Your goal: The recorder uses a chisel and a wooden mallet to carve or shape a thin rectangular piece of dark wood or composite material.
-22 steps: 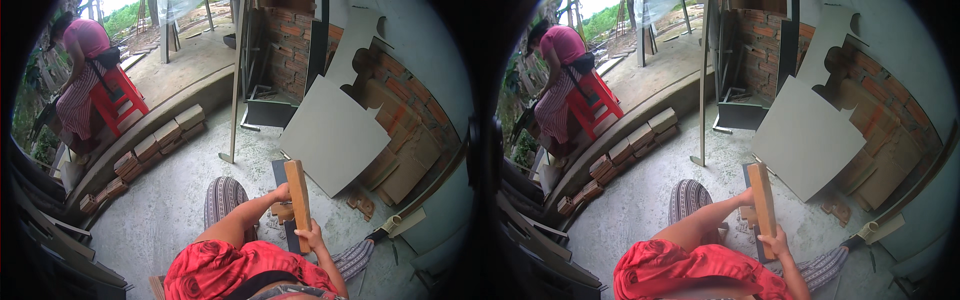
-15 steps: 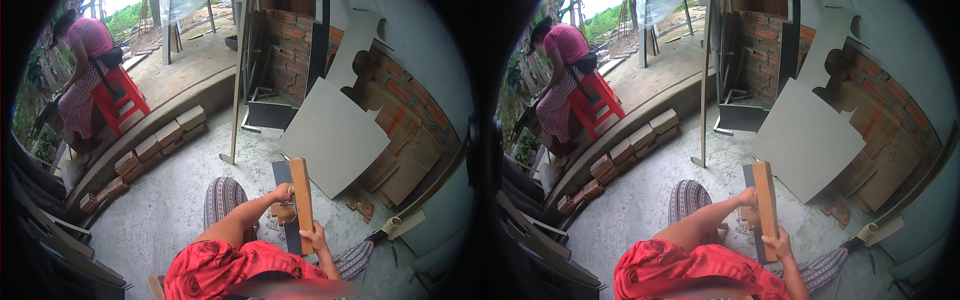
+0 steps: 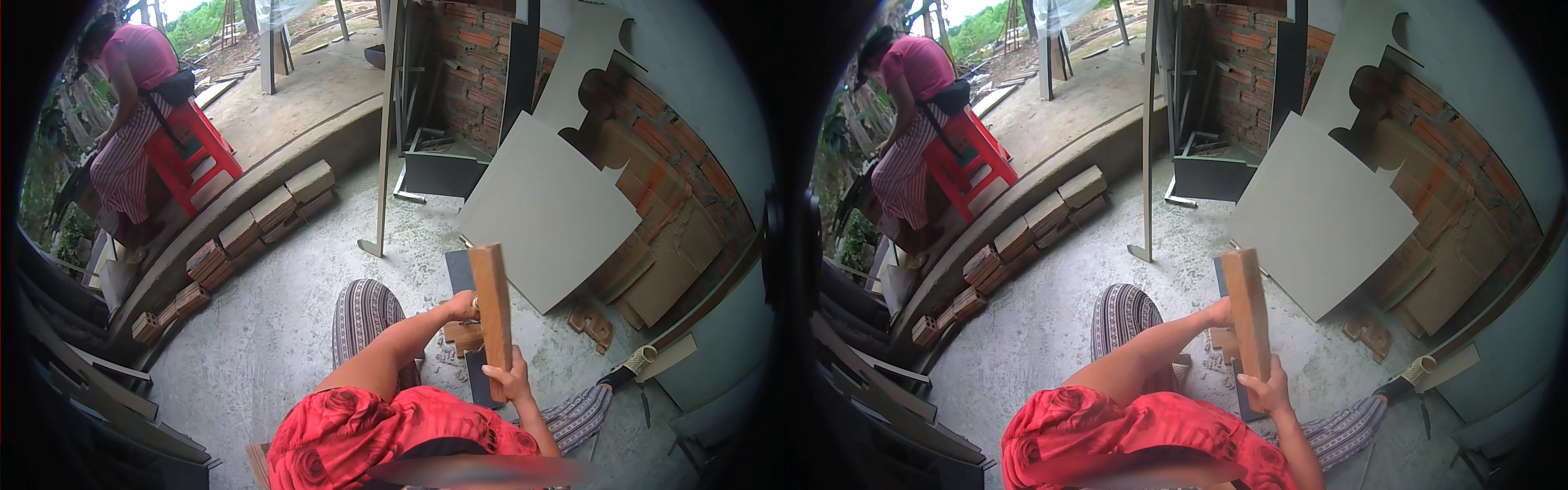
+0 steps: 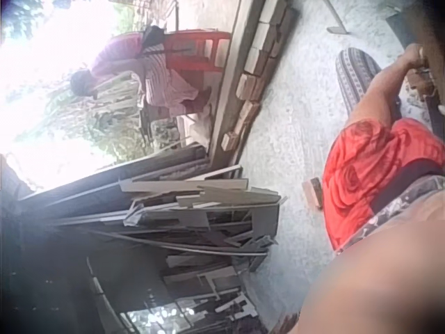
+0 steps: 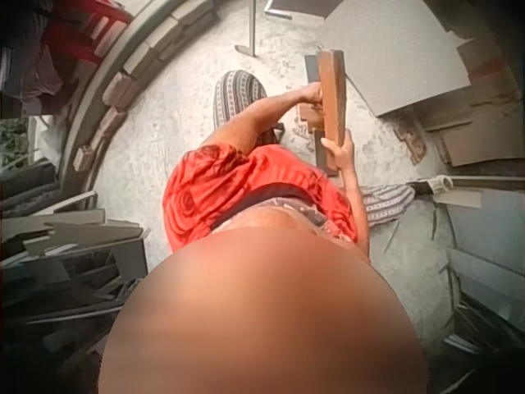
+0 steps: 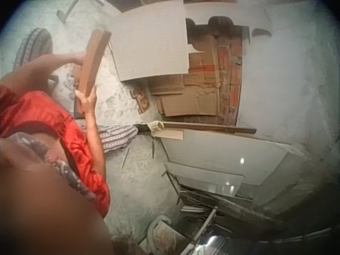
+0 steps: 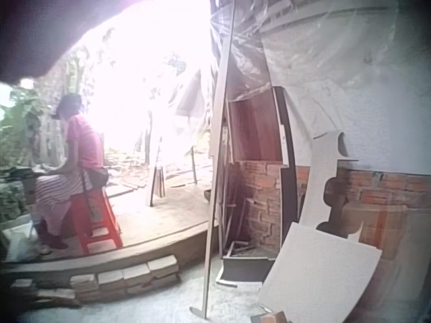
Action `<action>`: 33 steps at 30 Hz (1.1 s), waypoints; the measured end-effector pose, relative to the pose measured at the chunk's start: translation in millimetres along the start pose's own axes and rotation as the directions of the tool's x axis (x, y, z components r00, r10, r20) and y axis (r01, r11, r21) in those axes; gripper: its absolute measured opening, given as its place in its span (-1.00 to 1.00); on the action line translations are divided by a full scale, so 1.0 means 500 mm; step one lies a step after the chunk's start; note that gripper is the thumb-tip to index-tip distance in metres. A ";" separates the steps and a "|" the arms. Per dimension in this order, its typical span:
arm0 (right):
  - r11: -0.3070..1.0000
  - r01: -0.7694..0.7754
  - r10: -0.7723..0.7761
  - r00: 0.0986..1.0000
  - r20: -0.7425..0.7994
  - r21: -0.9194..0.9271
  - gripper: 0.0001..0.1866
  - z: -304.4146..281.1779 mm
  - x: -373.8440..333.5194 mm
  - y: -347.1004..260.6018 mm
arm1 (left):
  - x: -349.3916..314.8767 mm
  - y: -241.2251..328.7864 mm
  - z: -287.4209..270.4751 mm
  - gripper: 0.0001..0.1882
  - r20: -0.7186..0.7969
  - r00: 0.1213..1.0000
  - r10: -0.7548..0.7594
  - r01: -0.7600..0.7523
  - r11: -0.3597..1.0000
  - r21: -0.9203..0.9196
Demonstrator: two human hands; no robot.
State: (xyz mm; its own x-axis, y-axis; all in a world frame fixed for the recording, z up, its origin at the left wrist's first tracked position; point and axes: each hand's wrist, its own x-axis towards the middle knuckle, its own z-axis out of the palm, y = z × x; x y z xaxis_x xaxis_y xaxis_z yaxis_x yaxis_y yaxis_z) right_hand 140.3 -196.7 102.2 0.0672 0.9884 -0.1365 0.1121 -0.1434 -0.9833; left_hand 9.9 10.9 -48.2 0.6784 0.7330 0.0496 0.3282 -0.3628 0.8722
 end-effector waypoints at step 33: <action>0.926 -0.214 0.244 0.968 -0.061 0.312 -0.42 -0.082 -0.059 0.023 | -0.001 0.022 -0.055 -0.76 0.043 0.985 -0.166 0.171 0.956 -0.236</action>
State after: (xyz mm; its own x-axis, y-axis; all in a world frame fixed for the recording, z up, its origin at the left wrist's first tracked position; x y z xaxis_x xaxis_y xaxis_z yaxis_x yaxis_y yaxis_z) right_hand 180.3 -229.4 99.9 0.1531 0.9183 -0.3651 -0.2202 -0.3285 -0.9185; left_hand -4.8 22.5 -25.4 0.6426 0.7572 -0.1166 0.2745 -0.0855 0.9578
